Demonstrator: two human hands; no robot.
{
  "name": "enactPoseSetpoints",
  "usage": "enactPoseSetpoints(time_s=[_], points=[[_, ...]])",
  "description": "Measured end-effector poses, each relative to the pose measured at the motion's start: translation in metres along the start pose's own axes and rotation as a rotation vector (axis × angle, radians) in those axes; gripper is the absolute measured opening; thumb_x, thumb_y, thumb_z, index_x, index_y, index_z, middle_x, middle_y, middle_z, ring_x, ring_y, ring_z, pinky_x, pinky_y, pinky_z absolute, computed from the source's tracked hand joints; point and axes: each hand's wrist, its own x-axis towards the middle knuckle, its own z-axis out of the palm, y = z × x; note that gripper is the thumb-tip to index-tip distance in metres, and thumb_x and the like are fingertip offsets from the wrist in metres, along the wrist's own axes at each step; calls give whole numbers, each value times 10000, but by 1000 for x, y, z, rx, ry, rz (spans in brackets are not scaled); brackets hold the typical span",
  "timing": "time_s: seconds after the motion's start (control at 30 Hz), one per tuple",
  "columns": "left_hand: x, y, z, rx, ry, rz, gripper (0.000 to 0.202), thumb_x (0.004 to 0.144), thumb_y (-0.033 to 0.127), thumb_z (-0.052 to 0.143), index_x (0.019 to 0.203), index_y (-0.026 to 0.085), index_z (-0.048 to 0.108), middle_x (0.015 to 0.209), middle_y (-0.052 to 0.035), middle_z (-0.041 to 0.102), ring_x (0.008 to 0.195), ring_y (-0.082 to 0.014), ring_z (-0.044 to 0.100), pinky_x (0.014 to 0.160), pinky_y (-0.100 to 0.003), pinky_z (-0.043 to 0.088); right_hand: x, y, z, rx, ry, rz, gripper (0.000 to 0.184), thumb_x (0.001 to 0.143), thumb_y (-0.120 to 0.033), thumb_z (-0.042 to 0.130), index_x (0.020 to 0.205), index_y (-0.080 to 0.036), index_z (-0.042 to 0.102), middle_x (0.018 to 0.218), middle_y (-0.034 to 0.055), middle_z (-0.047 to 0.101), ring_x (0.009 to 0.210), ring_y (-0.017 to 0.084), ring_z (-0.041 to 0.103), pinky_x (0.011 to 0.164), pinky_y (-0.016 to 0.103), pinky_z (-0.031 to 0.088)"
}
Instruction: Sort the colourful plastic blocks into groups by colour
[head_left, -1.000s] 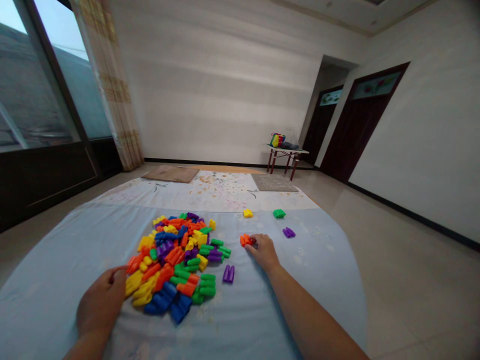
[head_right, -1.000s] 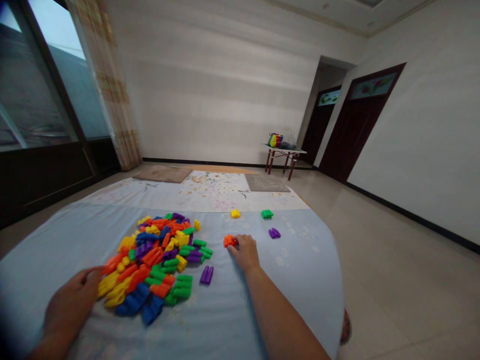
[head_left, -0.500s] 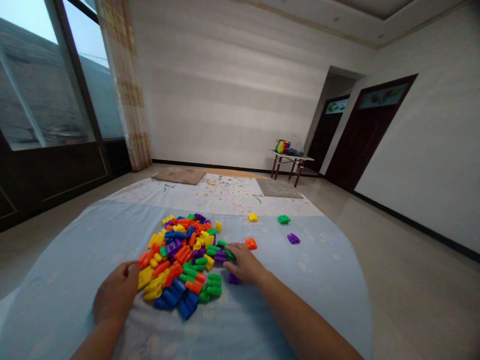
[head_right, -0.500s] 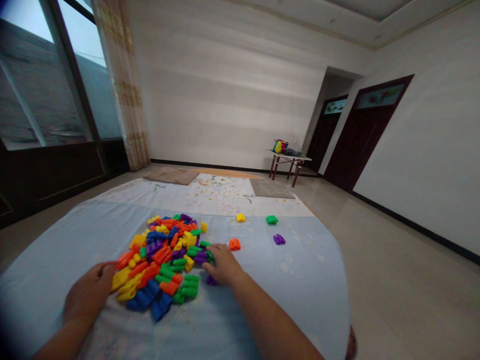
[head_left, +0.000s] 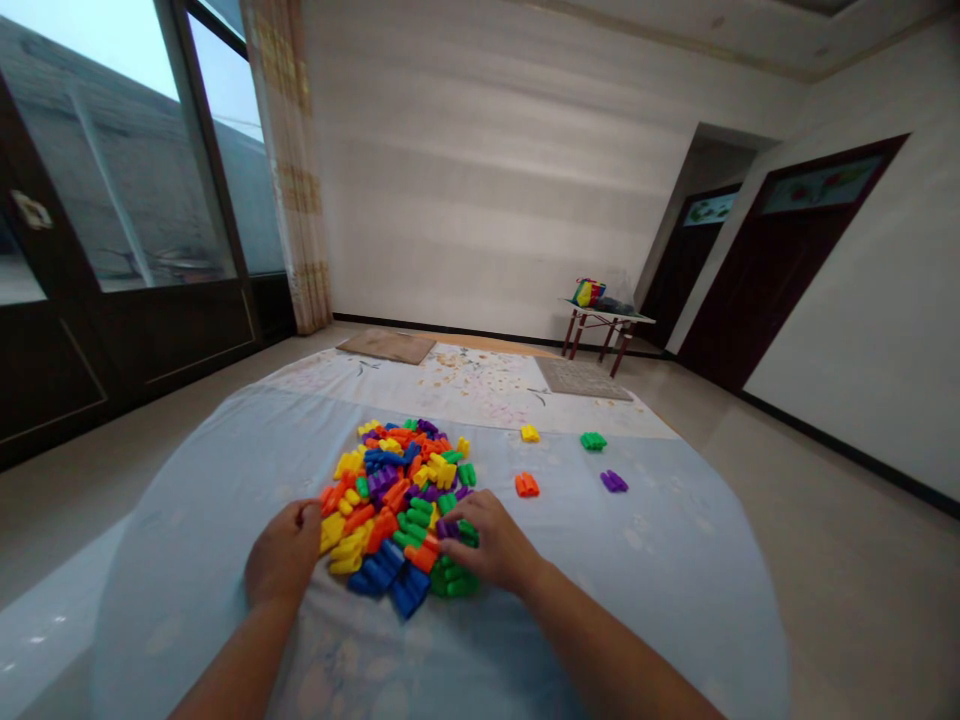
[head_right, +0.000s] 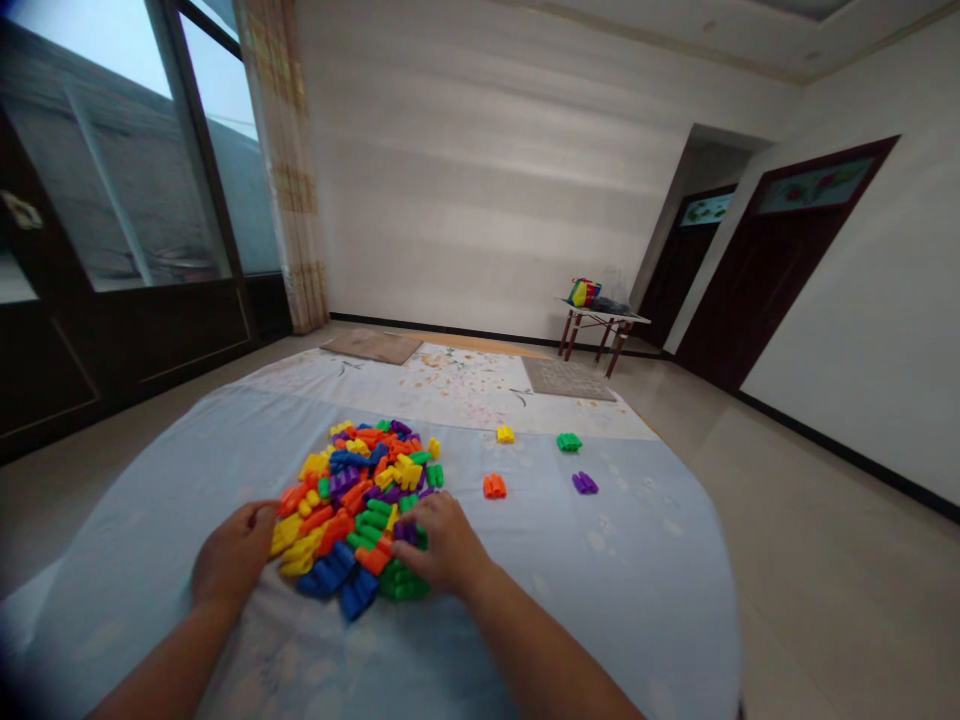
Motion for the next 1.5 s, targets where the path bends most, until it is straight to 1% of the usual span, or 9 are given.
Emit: enactPoseSetpoints(time_s=[0.17, 0.33, 0.63, 0.8, 0.83, 0.93, 1.1, 1.27, 1.5], points=[[-2, 2, -2, -9, 10, 2, 409, 805, 406, 348, 940, 199, 674, 926, -111, 693, 809, -239, 599, 650, -301, 415, -1, -14, 21, -68, -99, -28, 429, 703, -434, 720, 1049, -193, 644, 993, 83, 623, 952, 227, 526, 854, 360, 395], [-2, 1, -2, -27, 6, -1, 409, 806, 411, 349, 950, 199, 669, 936, -114, 690, 825, -246, 593, 667, -311, 410, -4, -19, 19, -59, -108, -16, 246, 768, -266, 618, 1003, -204, 658, 919, 63, 645, 898, 204, 543, 845, 343, 399], [2, -1, -4, -88, 35, -19, 438, 794, 398, 342, 1022, 176, 644, 927, -109, 670, 814, -235, 599, 685, -321, 445, -8, -15, 2, 291, -9, 252, 279, 841, -284, 515, 1064, -189, 653, 903, 33, 675, 828, 167, 599, 757, 280, 454], [-19, 30, -20, -228, 161, 182, 552, 762, 469, 385, 1160, 126, 554, 1051, -132, 615, 944, -240, 582, 849, -361, 466, -12, -4, 6, 588, 34, 331, 312, 832, -386, 546, 1037, -175, 650, 880, 25, 686, 804, 170, 615, 712, 280, 470], [-28, 41, -21, -300, 91, 239, 572, 746, 503, 414, 1155, 130, 556, 1052, -127, 619, 937, -237, 587, 851, -362, 475, -13, -3, 7, 646, 44, 345, 327, 823, -418, 557, 1019, -174, 651, 867, 24, 686, 797, 171, 616, 707, 282, 472], [-59, 75, -18, -435, -322, 345, 603, 718, 574, 484, 1137, 152, 587, 1119, -119, 627, 997, -237, 592, 881, -360, 482, -13, -4, 7, 803, 67, 367, 383, 784, -506, 593, 976, -180, 652, 819, 15, 681, 763, 167, 616, 703, 290, 475], [-88, 98, -6, -427, -663, 383, 572, 699, 553, 570, 1134, 183, 605, 1022, -88, 677, 868, -221, 623, 796, -346, 510, -17, -13, -2, 883, 54, 371, 409, 750, -535, 624, 970, -193, 655, 791, -8, 671, 703, 139, 595, 684, 276, 468], [-79, 94, -4, -465, -624, 365, 499, 683, 587, 571, 959, 184, 672, 813, -53, 696, 754, -214, 630, 681, -316, 519, -26, 0, -13, 837, 50, 406, 345, 775, -470, 598, 941, -173, 657, 774, -3, 668, 665, 127, 586, 660, 265, 459], [-70, 86, 12, -230, -528, 458, 443, 741, 539, 516, 976, 194, 664, 926, -62, 693, 850, -230, 635, 778, -347, 508, -47, 52, -27, 401, 158, 535, 221, 800, -314, 518, 864, -153, 655, 717, 14, 662, 663, 152, 592, 626, 261, 440]])
